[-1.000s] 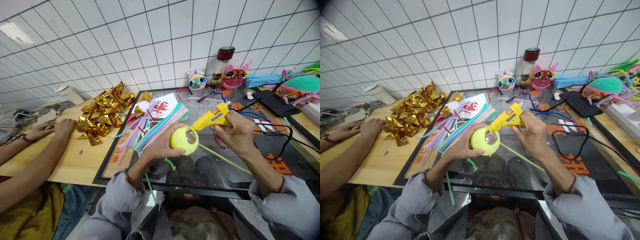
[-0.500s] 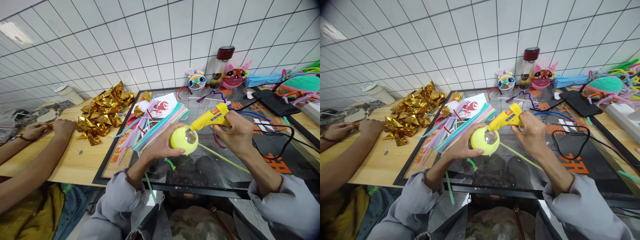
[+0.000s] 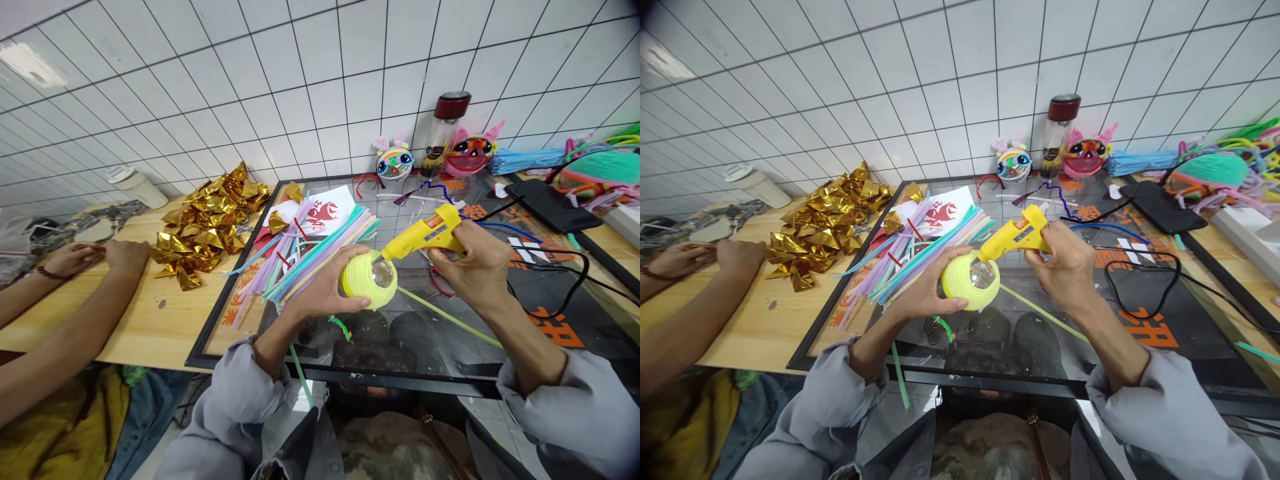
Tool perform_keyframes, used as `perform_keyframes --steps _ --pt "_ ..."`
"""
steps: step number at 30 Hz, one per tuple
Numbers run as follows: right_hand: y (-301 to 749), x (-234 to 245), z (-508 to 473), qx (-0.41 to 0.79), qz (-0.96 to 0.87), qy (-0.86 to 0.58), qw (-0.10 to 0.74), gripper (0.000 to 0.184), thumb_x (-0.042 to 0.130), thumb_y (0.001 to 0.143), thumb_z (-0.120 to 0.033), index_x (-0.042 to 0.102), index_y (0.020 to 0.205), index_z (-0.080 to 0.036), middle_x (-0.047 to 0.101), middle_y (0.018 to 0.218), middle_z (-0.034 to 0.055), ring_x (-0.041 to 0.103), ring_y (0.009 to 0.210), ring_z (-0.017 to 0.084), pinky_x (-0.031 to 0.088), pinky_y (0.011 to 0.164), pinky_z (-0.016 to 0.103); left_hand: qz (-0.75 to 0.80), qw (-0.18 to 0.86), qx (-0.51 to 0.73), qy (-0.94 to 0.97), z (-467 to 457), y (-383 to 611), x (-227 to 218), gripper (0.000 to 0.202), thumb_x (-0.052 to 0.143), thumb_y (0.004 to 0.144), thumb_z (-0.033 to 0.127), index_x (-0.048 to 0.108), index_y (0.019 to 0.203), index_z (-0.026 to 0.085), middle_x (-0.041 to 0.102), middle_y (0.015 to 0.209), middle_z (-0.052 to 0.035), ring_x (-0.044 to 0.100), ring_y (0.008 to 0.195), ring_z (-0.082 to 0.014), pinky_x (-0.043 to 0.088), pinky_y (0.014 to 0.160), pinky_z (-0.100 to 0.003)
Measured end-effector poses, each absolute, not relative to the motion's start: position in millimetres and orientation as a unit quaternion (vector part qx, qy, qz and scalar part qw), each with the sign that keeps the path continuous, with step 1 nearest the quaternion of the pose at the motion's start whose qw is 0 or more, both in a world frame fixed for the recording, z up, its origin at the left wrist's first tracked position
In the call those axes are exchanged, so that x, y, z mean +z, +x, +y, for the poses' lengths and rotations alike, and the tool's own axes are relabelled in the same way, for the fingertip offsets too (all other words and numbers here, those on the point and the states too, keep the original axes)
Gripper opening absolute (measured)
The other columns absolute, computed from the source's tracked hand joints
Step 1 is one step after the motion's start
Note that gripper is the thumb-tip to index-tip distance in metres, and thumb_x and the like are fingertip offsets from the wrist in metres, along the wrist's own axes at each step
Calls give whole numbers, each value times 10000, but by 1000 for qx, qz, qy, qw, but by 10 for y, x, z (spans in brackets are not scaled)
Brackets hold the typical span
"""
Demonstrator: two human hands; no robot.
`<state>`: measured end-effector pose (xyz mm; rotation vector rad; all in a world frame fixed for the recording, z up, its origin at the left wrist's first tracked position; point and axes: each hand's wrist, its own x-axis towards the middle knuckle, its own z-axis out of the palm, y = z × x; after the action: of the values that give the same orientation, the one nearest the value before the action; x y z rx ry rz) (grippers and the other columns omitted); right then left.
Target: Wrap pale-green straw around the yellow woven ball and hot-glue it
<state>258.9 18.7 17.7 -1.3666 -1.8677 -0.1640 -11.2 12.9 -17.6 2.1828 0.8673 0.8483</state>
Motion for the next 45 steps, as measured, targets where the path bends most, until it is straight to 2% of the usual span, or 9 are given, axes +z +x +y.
perform_keyframes --steps 15,21,25,27,29,32,36,42,45 --pt "2575 153 199 -37 -744 -524 413 296 547 784 -272 292 632 -273 431 579 -11 414 538 157 284 552 324 334 319 318 828 133 -118 -180 835 796 749 453 413 1448 205 473 1515 -167 466 1425 -366 342 1235 -556" --pt "2619 91 260 -36 -694 -578 428 284 583 739 -307 319 640 -268 437 586 -24 404 542 147 298 556 314 337 318 321 826 119 -114 -175 825 797 749 451 422 1445 216 481 1514 -158 474 1423 -365 347 1236 -550" --pt "2724 -29 371 -41 -678 -637 364 241 622 790 -392 446 701 -253 553 726 38 519 688 207 360 605 322 343 316 319 825 121 -118 -187 830 796 749 442 416 1452 217 470 1528 -158 473 1426 -364 348 1236 -547" --pt "2784 -102 439 -43 -670 -660 337 219 634 805 -427 559 798 -222 603 797 81 564 766 250 384 628 336 343 318 319 824 126 -122 -192 843 799 740 447 415 1456 222 468 1533 -161 471 1425 -374 346 1233 -558" --pt "2833 -162 499 -45 -654 -690 306 295 647 813 -455 633 916 -179 640 844 112 591 803 279 388 631 341 341 318 322 824 128 -124 -191 845 799 739 445 418 1458 219 475 1528 -166 477 1417 -380 347 1227 -566" --pt "2872 -213 561 -47 -636 -731 241 384 638 844 -450 669 1036 -119 679 941 167 622 830 299 375 627 341 341 318 324 823 122 -122 -183 834 792 745 440 423 1456 208 486 1517 -171 485 1410 -378 351 1223 -566" --pt "2884 -236 596 -34 -642 -750 152 412 593 897 -443 672 1083 -84 689 1031 240 636 801 303 342 607 349 360 319 332 811 117 -120 -189 831 797 730 431 432 1437 191 494 1506 -168 492 1405 -364 362 1221 -549" --pt "2799 -136 516 -100 -683 -713 118 380 521 969 -398 685 1060 -68 684 1049 251 636 937 350 382 687 378 388 332 351 785 134 -116 -219 832 795 717 425 436 1430 189 501 1499 -156 496 1398 -352 377 1208 -527" --pt "2615 3 314 -94 -752 -645 100 306 497 986 -331 708 1016 -112 691 1069 206 641 959 318 410 712 369 397 324 360 779 140 -111 -219 832 794 714 432 435 1423 188 512 1478 -151 502 1387 -348 379 1206 -526"
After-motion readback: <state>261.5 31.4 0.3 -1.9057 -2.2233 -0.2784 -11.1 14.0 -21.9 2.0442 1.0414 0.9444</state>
